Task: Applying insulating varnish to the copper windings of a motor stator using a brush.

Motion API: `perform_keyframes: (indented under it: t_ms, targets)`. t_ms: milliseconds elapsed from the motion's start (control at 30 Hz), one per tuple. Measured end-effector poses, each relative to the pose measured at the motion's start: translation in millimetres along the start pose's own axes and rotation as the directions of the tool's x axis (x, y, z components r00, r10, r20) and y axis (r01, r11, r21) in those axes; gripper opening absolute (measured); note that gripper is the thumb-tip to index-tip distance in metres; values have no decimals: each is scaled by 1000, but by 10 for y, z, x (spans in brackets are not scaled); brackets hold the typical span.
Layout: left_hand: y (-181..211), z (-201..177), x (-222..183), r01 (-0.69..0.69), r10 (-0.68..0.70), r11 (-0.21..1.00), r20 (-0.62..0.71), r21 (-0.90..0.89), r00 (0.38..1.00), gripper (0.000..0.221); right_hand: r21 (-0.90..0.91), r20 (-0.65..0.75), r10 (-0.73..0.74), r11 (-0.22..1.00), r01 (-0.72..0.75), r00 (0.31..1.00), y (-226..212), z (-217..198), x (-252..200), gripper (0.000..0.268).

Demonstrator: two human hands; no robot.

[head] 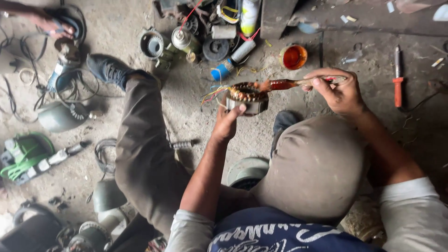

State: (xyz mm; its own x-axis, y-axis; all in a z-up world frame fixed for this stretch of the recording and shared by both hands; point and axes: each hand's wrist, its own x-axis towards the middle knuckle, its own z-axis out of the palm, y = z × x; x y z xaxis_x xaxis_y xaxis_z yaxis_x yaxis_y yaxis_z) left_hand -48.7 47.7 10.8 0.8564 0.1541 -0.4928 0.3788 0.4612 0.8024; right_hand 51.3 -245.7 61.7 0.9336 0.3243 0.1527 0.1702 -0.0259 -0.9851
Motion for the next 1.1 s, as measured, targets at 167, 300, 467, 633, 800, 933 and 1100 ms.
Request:
perform_keyframes:
  t_ms: [167,300,467,633,800,933,1100]
  targets:
    - [-225,-169,144,-48,73,985,148,-167,986,103,141,-48,62,988,-55,997,104,-67,14,23]
    - [-36,-147,118,3,30,989,220,-149,975,120,92,-11,38,995,-36,999,-1,-185,136,20]
    - [-42,-171,144,70,-28,985,253,-158,967,125,33,201,-138,990,134,970,-262,-20,414,21]
    - [32,-175,85,71,-20,981,266,-180,964,113,-191,582,-304,850,491,754,-560,153,715,18]
    - [183,-105,132,-67,61,998,294,10,954,116,-211,605,-270,853,477,749,-535,134,682,13]
    - [307,59,54,-187,142,974,306,126,942,110,-274,638,-274,792,545,719,-612,193,682,8]
    - [370,202,25,-261,181,938,318,230,931,117,-200,607,-214,891,408,765,-494,259,648,6]
